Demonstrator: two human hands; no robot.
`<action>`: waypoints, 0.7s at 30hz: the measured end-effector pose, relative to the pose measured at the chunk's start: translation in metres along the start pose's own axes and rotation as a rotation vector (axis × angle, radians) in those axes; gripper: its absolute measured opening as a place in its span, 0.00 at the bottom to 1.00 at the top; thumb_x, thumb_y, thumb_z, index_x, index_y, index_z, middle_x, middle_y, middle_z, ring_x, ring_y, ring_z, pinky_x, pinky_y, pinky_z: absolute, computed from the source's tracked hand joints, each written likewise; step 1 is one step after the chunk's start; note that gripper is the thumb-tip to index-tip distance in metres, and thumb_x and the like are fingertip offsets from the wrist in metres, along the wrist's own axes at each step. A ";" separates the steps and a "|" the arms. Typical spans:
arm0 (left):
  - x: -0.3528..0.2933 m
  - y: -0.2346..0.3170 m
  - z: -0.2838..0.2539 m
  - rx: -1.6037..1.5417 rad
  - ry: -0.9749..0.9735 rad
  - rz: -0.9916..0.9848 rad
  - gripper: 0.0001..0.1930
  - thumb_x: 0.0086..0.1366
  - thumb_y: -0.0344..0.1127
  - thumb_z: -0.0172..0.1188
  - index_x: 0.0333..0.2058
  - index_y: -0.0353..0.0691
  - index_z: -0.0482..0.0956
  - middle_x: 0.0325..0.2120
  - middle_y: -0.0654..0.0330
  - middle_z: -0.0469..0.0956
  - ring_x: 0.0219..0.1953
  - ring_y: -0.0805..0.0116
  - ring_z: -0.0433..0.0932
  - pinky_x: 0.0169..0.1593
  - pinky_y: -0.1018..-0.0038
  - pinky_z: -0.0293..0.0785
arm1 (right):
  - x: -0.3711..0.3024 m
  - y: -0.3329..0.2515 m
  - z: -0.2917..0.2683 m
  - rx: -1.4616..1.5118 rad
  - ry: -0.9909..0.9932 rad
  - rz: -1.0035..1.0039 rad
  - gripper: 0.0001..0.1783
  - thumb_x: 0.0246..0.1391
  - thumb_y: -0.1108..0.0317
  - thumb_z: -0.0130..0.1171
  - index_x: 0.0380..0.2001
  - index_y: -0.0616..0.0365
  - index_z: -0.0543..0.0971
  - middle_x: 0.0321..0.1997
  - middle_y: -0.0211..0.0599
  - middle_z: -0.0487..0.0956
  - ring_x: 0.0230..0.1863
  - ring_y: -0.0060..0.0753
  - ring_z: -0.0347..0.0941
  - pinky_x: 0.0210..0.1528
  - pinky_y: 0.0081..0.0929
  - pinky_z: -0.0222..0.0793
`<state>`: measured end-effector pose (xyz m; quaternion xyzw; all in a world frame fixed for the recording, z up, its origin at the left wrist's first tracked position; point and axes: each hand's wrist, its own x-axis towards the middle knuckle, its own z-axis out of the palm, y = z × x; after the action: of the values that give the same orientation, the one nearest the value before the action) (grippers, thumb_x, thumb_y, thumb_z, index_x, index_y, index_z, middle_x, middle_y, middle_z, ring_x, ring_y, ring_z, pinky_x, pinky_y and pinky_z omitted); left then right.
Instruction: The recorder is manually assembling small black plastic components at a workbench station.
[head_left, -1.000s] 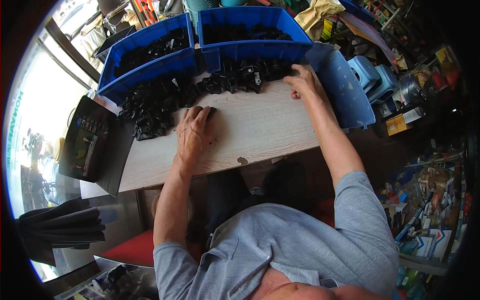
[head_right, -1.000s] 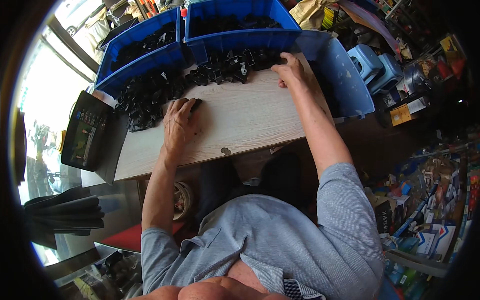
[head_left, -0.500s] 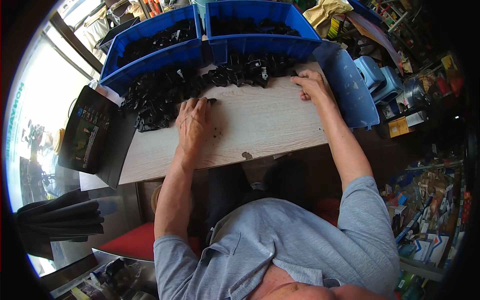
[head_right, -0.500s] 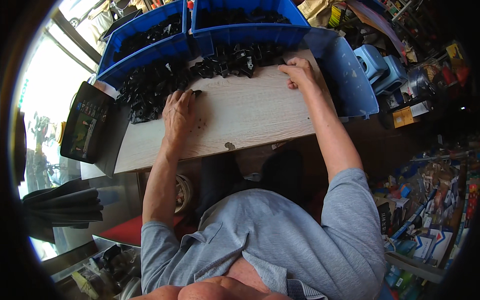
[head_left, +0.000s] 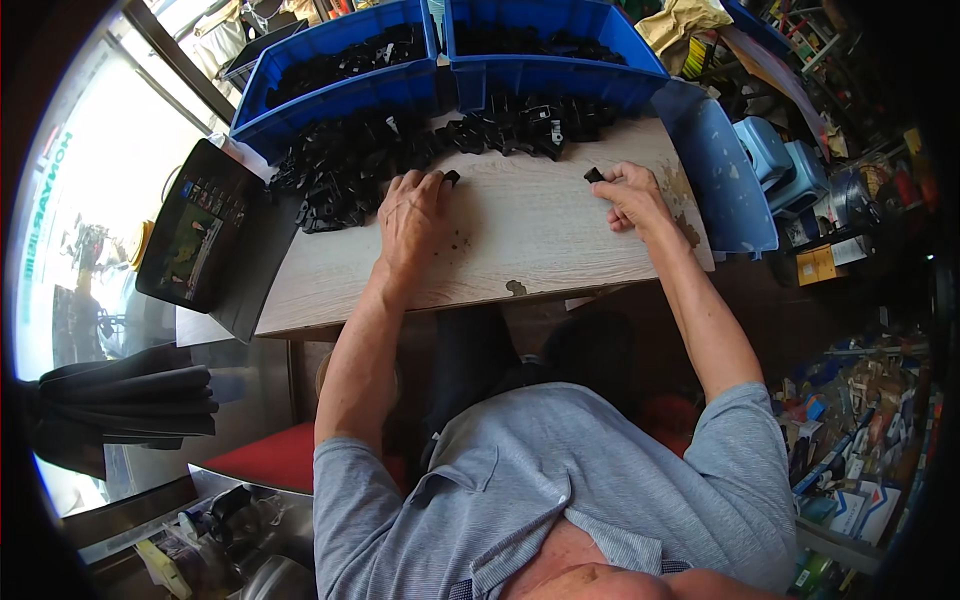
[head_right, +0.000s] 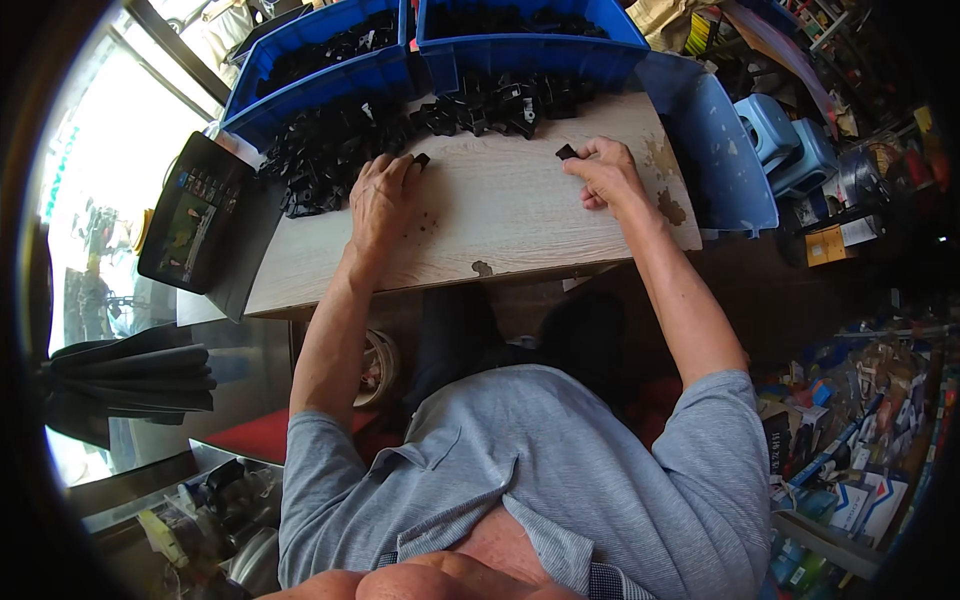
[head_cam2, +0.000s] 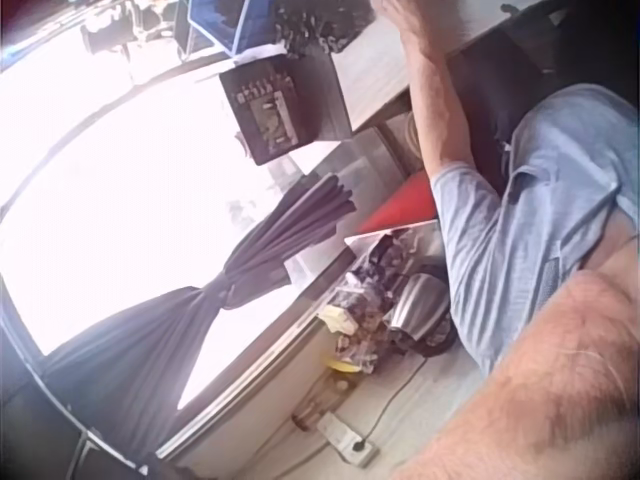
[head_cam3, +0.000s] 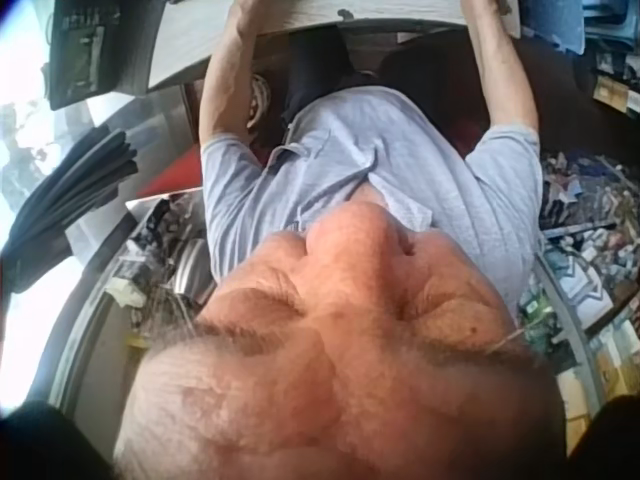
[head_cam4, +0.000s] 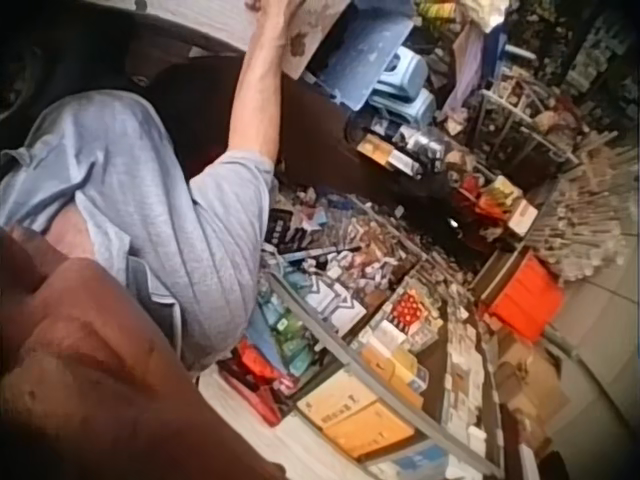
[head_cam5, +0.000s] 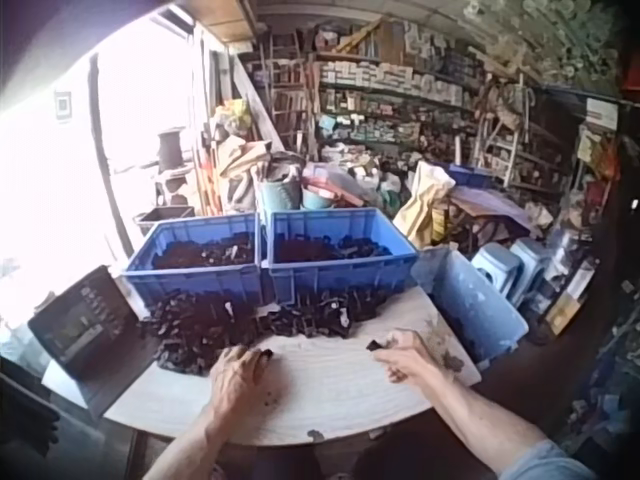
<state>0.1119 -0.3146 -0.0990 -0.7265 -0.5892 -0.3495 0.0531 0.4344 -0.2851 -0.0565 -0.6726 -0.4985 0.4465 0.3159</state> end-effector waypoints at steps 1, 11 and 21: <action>0.000 0.000 -0.002 0.003 0.001 0.001 0.08 0.65 0.35 0.62 0.40 0.40 0.84 0.34 0.53 0.81 0.40 0.49 0.79 0.46 0.60 0.75 | -0.006 -0.003 0.004 -0.002 -0.019 0.017 0.19 0.51 0.66 0.70 0.43 0.60 0.76 0.18 0.30 0.73 0.13 0.20 0.69 0.14 0.22 0.68; -0.013 0.018 -0.007 -0.018 -0.004 0.090 0.14 0.61 0.33 0.62 0.46 0.40 0.82 0.39 0.53 0.83 0.43 0.49 0.80 0.48 0.59 0.76 | -0.039 -0.009 0.024 -0.119 -0.108 -0.049 0.16 0.50 0.67 0.70 0.40 0.60 0.77 0.19 0.30 0.72 0.13 0.20 0.67 0.11 0.23 0.64; -0.013 0.077 0.016 -0.409 -0.032 0.151 0.15 0.60 0.26 0.62 0.47 0.39 0.81 0.39 0.50 0.83 0.42 0.48 0.82 0.46 0.60 0.79 | -0.051 -0.019 0.044 -0.153 -0.170 -0.104 0.18 0.48 0.70 0.66 0.44 0.60 0.79 0.18 0.30 0.73 0.13 0.23 0.68 0.12 0.25 0.66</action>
<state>0.1876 -0.3405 -0.0928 -0.7697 -0.4508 -0.4452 -0.0789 0.3818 -0.3292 -0.0428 -0.6279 -0.5902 0.4455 0.2427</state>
